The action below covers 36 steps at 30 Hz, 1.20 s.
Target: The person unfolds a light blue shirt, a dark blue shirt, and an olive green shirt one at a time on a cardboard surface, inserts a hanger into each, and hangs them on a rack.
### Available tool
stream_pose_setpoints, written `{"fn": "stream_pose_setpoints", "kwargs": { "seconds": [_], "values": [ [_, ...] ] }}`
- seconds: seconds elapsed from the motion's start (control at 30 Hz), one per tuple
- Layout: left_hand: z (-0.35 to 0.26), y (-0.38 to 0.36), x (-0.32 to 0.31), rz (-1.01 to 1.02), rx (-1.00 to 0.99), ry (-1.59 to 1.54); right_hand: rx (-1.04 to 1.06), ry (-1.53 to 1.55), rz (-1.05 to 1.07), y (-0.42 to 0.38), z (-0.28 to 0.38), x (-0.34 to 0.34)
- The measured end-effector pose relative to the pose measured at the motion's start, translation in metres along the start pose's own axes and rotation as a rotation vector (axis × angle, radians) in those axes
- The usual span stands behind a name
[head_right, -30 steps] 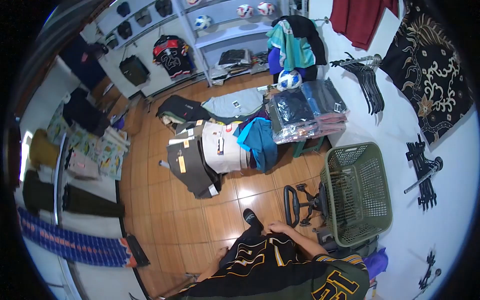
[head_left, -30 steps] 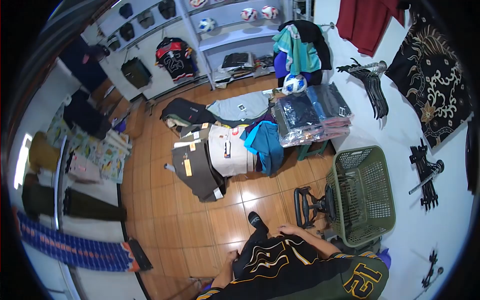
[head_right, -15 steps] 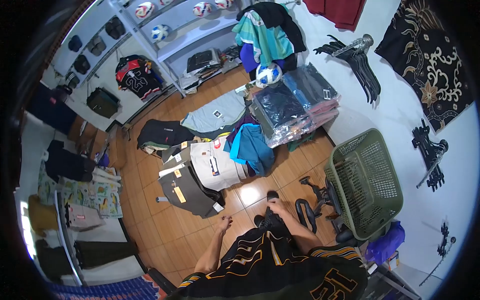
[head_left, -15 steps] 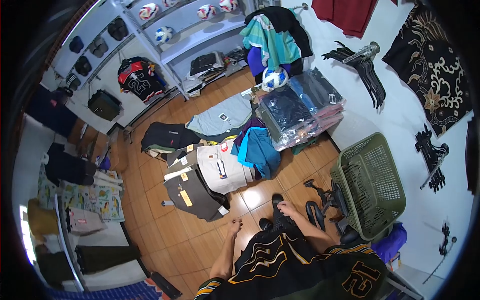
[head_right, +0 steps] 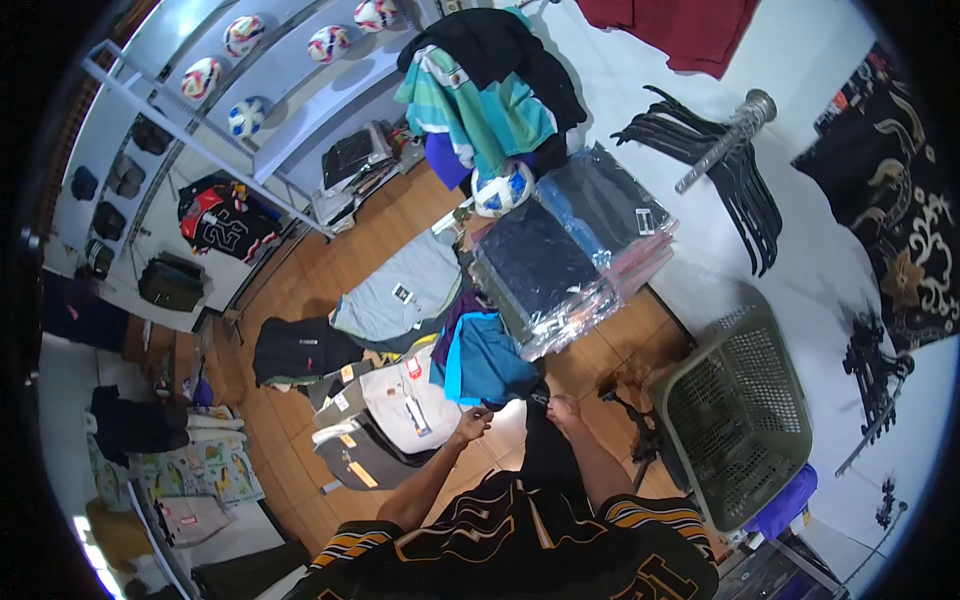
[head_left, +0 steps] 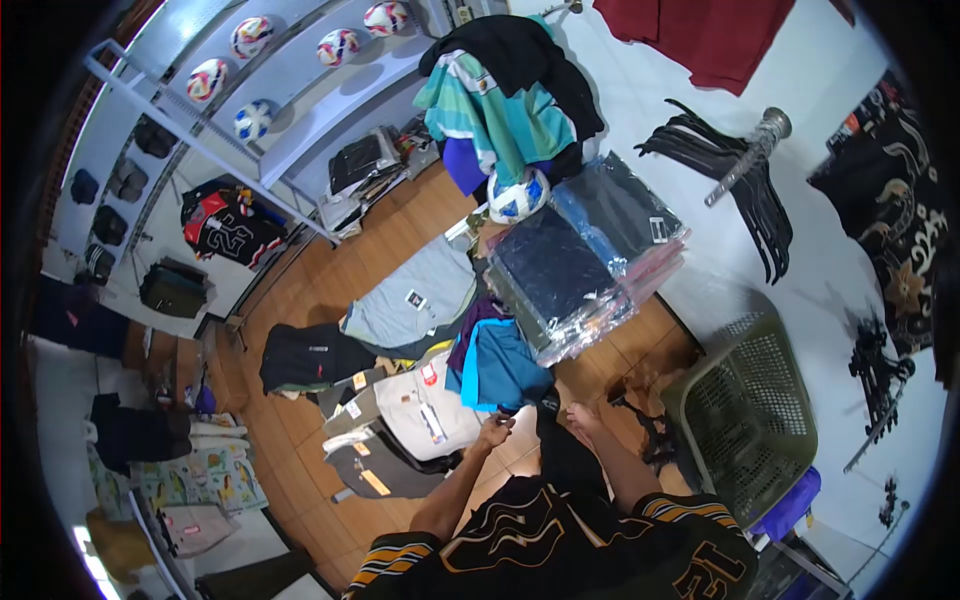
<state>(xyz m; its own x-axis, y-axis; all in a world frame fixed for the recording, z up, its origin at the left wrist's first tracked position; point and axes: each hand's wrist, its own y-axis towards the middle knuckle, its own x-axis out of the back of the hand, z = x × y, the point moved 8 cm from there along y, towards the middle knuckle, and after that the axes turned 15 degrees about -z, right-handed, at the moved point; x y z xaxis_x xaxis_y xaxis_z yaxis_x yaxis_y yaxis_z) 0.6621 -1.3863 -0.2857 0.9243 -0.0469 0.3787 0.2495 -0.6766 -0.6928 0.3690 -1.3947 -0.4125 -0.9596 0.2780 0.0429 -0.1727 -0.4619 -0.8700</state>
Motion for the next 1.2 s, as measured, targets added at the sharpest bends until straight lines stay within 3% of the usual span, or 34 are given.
{"fn": "stream_pose_setpoints", "kwargs": {
  "seconds": [0.1,0.2,0.37,0.43,0.6,0.73,0.93,1.03,1.13,1.2],
  "values": [
    [-0.052,0.039,-0.011,0.017,0.163,-0.178,0.131,-0.254,-0.153,-0.012,0.075,0.003],
    [-0.089,0.076,-0.036,0.098,0.296,-0.247,0.011,-0.156,-0.217,-0.034,0.127,0.013],
    [-0.154,0.140,-0.086,0.155,0.374,-0.360,-0.004,-0.051,-0.247,-0.016,0.123,0.043],
    [-0.178,0.163,-0.101,0.145,0.365,-0.361,-0.052,-0.008,-0.366,-0.022,0.111,0.060],
    [-0.221,0.199,-0.128,-0.013,0.351,-0.524,-0.317,0.050,-0.375,-0.035,0.068,0.090],
    [-0.208,0.226,-0.147,-0.045,0.467,-0.458,-0.361,0.048,-0.391,-0.050,0.067,0.095],
    [-0.214,0.227,-0.131,-0.176,0.430,-0.330,-0.332,0.046,-0.350,-0.020,0.077,0.074],
    [-0.204,0.252,-0.136,-0.104,0.271,-0.111,-0.279,0.049,-0.308,-0.005,0.106,0.057],
    [-0.215,0.248,-0.125,-0.242,0.198,-0.045,-0.233,0.068,-0.265,0.018,0.120,0.038],
    [-0.232,0.235,-0.120,-0.201,0.168,-0.096,-0.196,0.070,-0.248,0.026,0.130,0.029]
  ]
}}
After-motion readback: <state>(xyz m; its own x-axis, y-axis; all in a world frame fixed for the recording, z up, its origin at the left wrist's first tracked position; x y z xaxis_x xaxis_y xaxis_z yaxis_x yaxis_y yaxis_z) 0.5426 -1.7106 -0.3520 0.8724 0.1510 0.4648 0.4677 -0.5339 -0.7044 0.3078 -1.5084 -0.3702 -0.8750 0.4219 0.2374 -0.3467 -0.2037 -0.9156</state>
